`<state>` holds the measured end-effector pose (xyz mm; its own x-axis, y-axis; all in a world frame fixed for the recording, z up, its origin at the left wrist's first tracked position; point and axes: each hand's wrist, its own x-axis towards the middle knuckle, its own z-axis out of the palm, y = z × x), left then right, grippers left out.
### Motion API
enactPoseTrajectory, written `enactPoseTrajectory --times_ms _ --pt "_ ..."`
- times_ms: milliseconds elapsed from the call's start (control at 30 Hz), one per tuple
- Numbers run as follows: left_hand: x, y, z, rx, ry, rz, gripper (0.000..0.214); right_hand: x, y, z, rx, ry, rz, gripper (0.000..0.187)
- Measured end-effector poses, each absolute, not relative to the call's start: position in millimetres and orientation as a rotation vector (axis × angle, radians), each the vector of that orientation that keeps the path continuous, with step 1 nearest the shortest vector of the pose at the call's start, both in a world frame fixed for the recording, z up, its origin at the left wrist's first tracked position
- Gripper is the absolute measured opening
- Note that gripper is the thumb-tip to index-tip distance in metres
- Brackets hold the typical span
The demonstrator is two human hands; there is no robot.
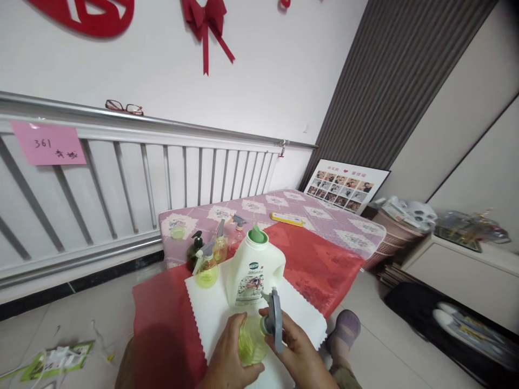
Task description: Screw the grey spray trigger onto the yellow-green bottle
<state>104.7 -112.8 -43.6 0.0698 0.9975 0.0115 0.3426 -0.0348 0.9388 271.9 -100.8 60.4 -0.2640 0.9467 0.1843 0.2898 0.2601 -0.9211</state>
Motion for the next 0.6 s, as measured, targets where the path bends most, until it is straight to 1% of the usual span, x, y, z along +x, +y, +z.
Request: enactPoseTrajectory --times_ms 133,367,600 --pt "104 -114 -42 1.492 1.406 0.965 0.097 272 -98 71 -1.157 -1.780 1.048 0.026" --pt "104 -112 -45 1.501 1.389 0.977 0.097 270 -97 84 -1.200 -1.963 0.969 0.019" --pt "104 -111 -46 1.502 1.382 0.981 0.098 272 -95 82 -1.260 -2.012 1.024 0.023"
